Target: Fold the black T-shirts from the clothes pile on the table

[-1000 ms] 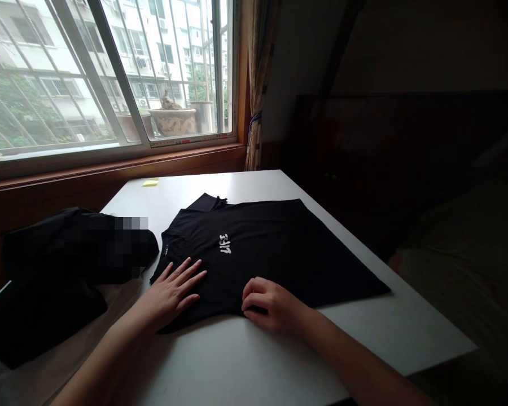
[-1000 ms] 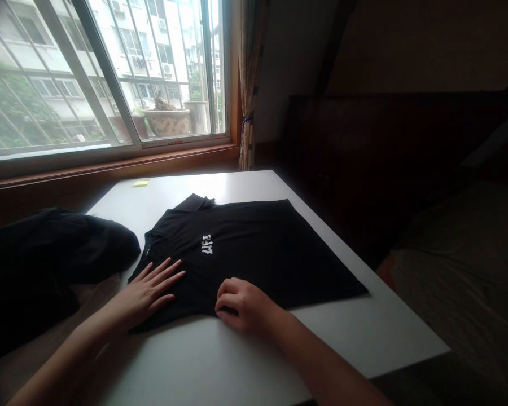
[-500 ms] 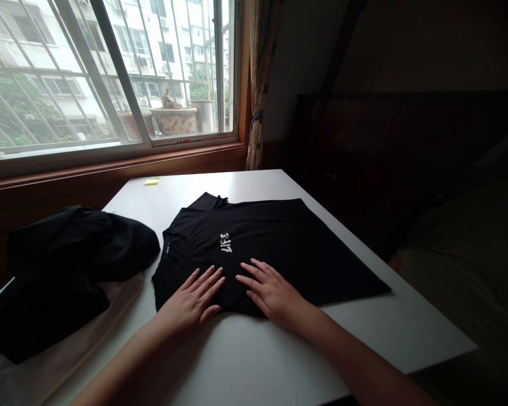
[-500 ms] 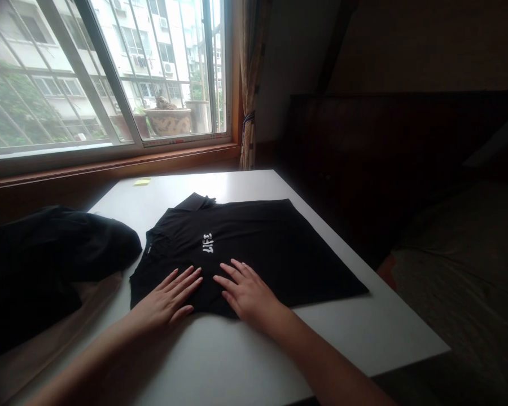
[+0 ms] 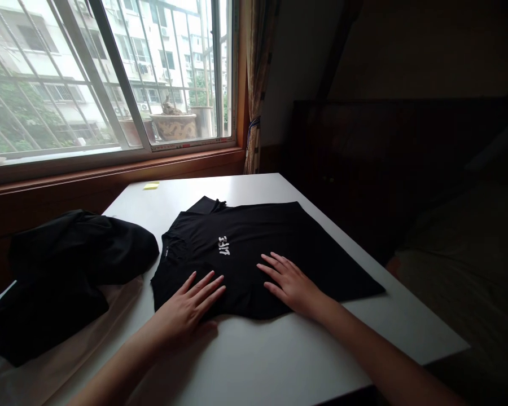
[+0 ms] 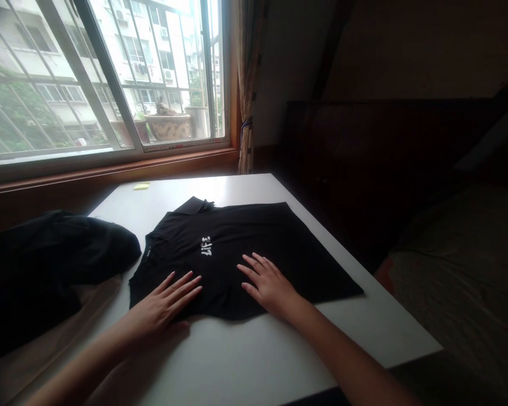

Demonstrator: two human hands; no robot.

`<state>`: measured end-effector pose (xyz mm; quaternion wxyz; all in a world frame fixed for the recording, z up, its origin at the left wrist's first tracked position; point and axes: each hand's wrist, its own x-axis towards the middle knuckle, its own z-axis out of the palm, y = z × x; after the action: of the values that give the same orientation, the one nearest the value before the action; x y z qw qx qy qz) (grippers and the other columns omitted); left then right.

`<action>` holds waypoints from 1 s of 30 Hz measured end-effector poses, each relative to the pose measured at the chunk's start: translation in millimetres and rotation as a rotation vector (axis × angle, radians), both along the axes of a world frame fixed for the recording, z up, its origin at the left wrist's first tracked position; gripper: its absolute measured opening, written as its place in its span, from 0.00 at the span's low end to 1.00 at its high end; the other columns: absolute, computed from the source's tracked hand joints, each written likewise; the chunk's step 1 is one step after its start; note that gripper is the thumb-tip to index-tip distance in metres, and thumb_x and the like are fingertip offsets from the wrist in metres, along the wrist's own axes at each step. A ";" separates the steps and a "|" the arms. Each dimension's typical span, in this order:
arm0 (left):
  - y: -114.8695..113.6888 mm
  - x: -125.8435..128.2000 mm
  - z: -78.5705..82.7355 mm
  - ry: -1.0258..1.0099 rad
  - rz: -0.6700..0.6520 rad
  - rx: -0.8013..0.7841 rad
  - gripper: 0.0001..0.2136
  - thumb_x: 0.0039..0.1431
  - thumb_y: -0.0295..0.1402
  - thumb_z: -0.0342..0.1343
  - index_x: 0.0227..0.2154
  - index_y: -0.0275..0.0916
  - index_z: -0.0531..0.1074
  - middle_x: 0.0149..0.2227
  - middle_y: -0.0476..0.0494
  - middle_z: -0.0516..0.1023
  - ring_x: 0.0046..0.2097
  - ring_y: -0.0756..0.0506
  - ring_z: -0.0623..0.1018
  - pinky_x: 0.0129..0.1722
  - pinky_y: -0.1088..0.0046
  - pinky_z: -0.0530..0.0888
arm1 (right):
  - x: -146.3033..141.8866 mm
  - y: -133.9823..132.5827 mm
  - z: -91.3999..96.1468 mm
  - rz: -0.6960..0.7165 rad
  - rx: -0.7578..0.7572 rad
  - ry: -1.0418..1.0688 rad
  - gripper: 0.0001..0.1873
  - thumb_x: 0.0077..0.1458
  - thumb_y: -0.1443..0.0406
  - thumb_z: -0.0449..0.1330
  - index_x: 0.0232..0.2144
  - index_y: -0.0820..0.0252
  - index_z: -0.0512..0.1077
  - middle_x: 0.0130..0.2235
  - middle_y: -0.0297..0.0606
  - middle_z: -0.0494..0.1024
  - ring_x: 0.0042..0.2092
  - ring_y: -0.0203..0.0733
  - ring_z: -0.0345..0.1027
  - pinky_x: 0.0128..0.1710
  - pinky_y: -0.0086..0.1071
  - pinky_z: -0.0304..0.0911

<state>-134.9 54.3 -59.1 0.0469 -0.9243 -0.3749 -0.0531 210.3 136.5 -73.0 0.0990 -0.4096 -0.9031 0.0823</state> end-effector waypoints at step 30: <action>-88.9 -20.6 26.5 0.211 0.316 -0.283 0.21 0.50 0.18 0.50 0.42 0.44 0.78 0.47 0.42 0.80 0.46 0.40 0.79 0.46 0.66 0.78 | 95.5 -60.7 20.2 0.051 -0.150 0.013 0.22 0.68 0.61 0.52 0.20 0.59 0.65 0.25 0.33 0.69 0.28 0.35 0.62 0.30 0.33 0.52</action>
<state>-155.5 -34.6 -32.6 -0.0366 -0.8520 -0.5115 0.1051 305.8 75.8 -52.8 0.0719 -0.3922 -0.9039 0.1550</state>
